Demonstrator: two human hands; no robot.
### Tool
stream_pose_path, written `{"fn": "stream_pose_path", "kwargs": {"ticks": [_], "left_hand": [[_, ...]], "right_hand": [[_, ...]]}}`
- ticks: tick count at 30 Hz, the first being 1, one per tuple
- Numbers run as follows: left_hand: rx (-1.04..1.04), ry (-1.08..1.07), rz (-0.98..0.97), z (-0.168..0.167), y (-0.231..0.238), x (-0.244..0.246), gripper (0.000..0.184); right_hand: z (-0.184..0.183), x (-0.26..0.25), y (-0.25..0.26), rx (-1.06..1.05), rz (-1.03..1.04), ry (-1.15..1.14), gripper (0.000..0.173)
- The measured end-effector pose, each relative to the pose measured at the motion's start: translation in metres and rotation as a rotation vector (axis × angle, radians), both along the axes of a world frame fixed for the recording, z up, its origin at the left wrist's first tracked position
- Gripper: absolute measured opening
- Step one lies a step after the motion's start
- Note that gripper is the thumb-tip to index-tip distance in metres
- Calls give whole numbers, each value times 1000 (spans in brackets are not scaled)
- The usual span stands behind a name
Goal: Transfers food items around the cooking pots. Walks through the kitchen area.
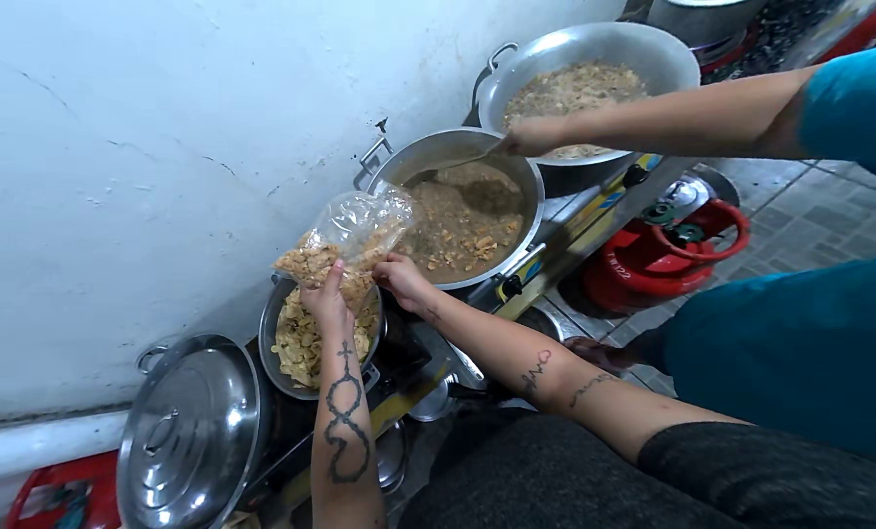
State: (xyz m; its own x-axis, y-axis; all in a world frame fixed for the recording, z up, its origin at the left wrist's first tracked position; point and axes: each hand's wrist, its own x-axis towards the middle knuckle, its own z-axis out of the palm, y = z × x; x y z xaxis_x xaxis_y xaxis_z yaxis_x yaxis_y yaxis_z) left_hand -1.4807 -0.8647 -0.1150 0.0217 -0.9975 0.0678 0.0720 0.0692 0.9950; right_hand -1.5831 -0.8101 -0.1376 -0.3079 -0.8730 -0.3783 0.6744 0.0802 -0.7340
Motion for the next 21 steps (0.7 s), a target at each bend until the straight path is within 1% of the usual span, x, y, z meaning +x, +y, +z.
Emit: {"fn": "stream_pose_path", "kwargs": {"ticks": [5,14,17,21], "left_hand": [[-6,10,-7,-1,1,1,48],[-7,6,-6,1,4,4,47],[-20,4,-14,1,6,5,50],[-27,1,-11,3,8,7,51]], "right_hand": [[0,1,2,9,3,-2,24],[-1,3,4,5,5,16,22],[0,4,6,8,13,17,27],[1,6,6,8,5,19,21]]}}
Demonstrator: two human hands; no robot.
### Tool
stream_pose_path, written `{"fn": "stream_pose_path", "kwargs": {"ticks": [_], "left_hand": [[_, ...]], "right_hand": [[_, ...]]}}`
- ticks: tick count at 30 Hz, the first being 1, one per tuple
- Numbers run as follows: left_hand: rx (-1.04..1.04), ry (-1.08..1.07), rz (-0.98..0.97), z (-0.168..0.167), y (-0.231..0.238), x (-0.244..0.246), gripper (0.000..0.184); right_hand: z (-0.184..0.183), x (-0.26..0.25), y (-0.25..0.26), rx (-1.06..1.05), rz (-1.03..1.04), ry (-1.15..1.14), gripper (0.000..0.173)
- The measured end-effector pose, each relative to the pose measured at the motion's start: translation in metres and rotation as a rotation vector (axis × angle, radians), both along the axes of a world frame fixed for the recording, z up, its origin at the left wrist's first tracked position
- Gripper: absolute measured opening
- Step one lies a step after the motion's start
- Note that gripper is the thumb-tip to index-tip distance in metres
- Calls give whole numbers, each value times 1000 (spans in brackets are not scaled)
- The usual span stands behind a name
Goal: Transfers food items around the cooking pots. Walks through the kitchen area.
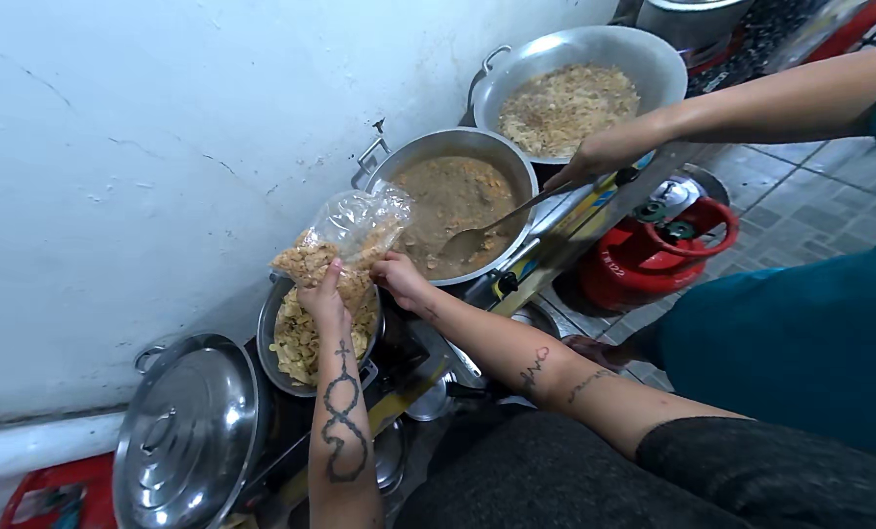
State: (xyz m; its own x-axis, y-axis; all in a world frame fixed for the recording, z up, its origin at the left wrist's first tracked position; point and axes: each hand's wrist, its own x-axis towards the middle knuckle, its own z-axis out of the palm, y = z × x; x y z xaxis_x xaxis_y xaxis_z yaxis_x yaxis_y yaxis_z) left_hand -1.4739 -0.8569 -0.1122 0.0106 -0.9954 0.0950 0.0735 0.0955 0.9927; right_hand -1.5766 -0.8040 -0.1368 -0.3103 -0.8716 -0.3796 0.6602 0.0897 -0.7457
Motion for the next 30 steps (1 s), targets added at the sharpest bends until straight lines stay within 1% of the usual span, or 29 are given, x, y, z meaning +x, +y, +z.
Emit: {"fn": "stream_pose_path", "kwargs": {"ticks": [7,15,21,26,30], "left_hand": [[17,-28,5,5,6,3,47],[-10,-9,-21,6,11,10,50],[-14,-22,-20,10,21,16,50],[-12,-33,-41,10,27,22,54],[-15,-35,-37,15,36,26,49]], "right_hand": [[6,5,9,-18,-18,17,22],[10,13,19,-37,-39,17,24],[12,21,30,-45,-46,35,29],[17,26,37,-52,-70,40,24],[18,31,44,-65,-74,36,23]]}}
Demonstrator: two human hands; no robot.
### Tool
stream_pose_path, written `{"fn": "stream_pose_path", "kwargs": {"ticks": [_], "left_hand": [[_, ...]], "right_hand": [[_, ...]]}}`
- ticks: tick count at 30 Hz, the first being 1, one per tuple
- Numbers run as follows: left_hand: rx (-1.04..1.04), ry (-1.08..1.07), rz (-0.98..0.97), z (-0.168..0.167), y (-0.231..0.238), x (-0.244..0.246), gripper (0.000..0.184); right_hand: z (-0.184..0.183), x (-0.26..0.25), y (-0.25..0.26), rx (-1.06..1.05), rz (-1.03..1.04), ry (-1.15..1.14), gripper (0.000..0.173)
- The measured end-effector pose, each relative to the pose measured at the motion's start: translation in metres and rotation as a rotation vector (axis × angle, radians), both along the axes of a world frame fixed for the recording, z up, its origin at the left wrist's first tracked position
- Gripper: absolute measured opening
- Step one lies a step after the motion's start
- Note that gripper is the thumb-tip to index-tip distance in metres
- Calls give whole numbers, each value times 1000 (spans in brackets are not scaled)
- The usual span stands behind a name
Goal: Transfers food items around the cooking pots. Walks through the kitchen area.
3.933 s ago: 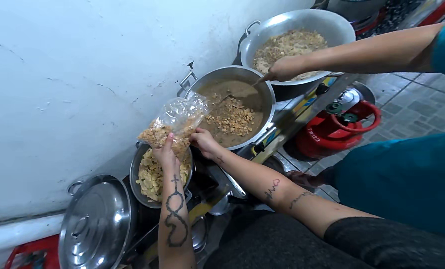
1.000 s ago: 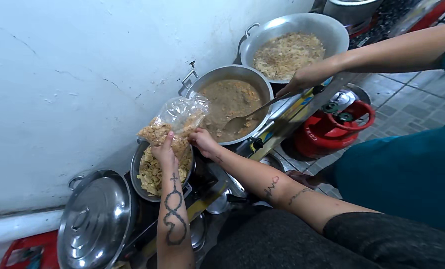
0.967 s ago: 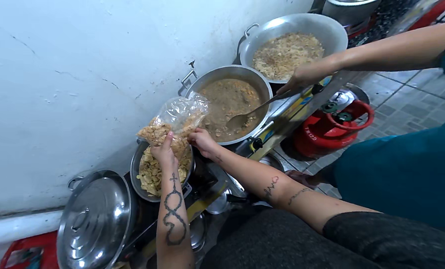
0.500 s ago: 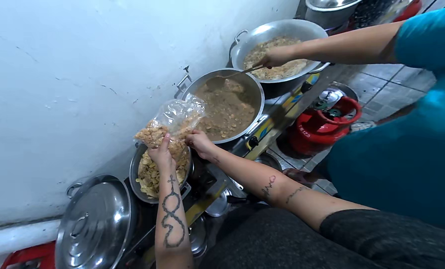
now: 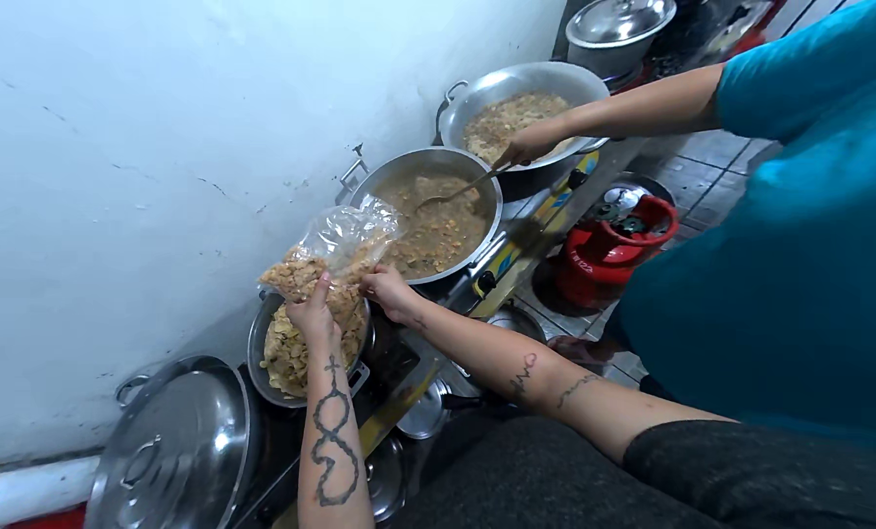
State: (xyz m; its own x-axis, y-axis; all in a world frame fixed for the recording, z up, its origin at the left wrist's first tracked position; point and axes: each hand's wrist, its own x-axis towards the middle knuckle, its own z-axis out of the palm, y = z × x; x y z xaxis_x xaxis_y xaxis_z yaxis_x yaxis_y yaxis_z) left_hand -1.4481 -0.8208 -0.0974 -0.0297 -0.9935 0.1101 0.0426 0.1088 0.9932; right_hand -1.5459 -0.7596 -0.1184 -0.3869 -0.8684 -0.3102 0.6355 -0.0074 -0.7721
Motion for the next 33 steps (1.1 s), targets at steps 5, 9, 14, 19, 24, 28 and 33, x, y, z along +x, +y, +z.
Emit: {"fn": "stream_pose_path", "kwargs": {"ticks": [5,9,14,19,24,28,33], "left_hand": [[-12,-13,1,4,7,3,43],[-14,-7,-6,4,9,7,43],[2,-3,-8,6,14,9,44],[22,7,-20,4,15,12,47],[14,-3,-13,3,15,15,45],[-8,-20,-37,5,18,15,48],[-5,-33,-27,7,21,12,49]], "right_hand": [[11,5,7,37,-2,8,22],[15,7,11,51,-1,14,23],[17,11,16,54,-2,18,25],[18,14,19,59,-8,12,27],[17,17,19,57,-16,3,24],[15,17,20,37,-10,3,27],[16,14,23,26,-13,-7,29]]}}
